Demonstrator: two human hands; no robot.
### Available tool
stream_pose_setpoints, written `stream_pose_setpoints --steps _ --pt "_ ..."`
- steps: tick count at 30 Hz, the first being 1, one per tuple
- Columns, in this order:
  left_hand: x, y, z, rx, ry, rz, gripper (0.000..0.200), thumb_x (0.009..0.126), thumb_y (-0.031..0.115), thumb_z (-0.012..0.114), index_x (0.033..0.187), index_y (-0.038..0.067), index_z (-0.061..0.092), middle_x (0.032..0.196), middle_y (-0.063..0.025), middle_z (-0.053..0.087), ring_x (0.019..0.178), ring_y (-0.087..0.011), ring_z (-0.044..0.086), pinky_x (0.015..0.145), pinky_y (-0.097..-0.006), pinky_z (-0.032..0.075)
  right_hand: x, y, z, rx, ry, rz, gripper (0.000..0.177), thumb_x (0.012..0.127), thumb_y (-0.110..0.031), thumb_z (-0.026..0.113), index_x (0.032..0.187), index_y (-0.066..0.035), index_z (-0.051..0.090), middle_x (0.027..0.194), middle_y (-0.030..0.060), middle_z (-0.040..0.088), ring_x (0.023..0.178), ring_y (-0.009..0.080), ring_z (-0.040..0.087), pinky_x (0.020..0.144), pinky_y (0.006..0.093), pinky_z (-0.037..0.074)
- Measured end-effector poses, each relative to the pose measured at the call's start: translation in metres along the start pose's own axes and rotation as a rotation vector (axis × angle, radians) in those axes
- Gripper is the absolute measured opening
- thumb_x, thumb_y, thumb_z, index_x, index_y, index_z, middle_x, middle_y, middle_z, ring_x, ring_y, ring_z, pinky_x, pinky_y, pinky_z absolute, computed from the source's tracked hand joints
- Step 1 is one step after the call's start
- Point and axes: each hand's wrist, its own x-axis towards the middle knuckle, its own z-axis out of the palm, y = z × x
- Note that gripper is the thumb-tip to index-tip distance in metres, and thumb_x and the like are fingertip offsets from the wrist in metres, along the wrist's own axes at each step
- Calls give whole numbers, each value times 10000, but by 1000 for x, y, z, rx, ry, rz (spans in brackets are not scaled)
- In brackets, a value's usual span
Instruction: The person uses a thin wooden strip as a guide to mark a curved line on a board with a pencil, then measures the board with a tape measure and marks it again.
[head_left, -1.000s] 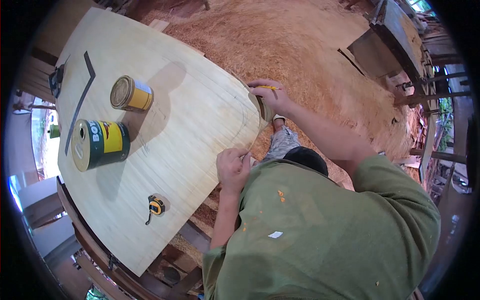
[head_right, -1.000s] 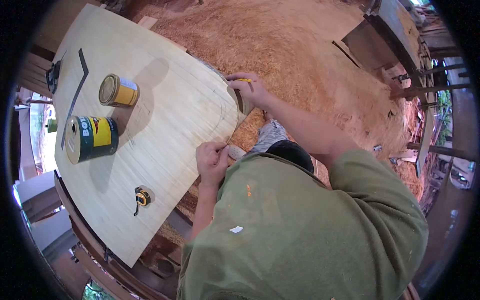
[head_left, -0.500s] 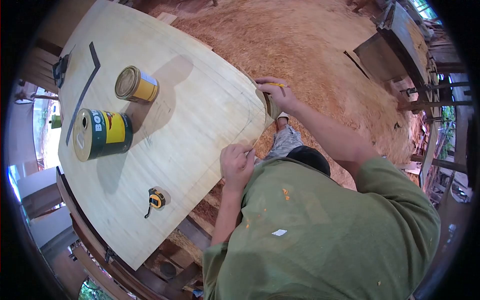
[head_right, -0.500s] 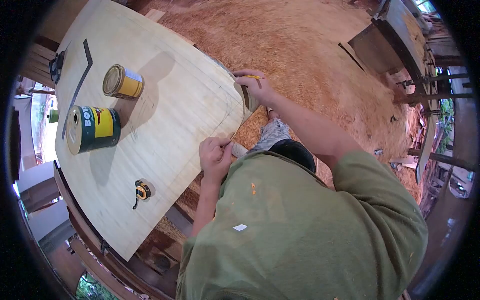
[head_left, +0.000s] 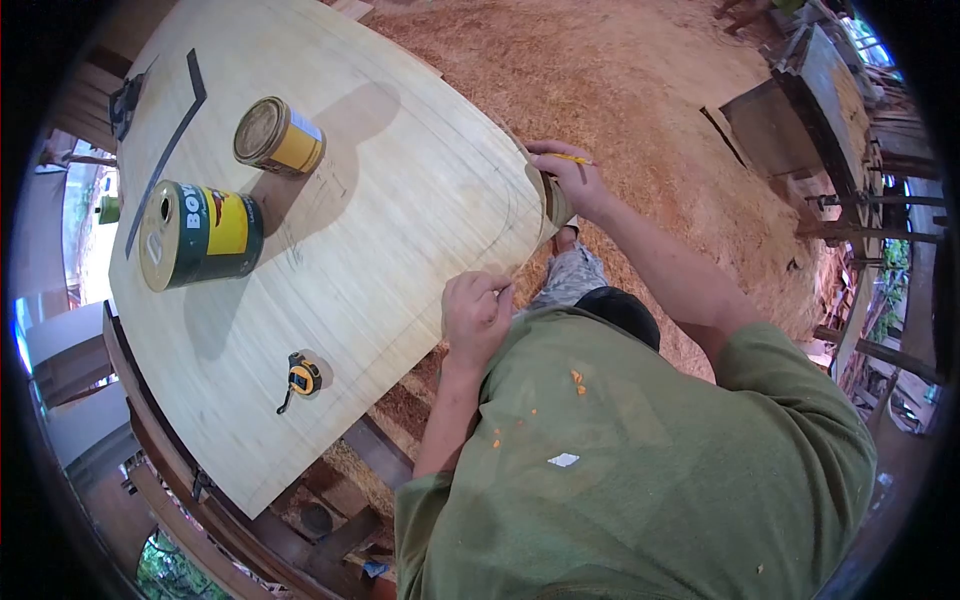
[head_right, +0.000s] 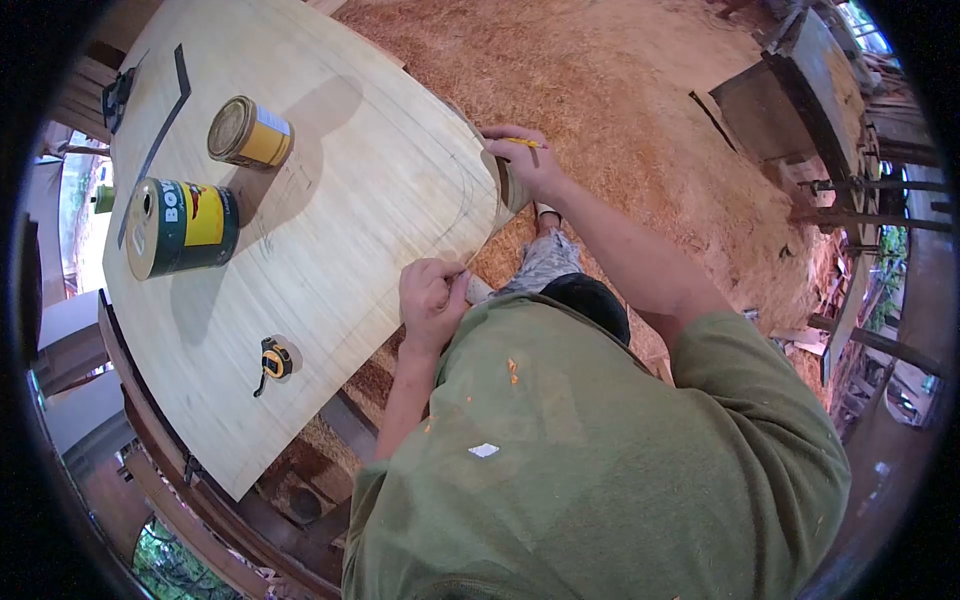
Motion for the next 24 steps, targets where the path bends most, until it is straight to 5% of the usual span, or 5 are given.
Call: stream_pose_setpoints --steps 24 --pt "3 1 -4 -27 12 -6 187 761 4 788 715 38 610 864 -68 718 804 -276 655 745 -405 485 4 0 0 -5 45 72 416 921 -161 635 1286 35 663 1180 127 716 1088 192 665 982 311 503"
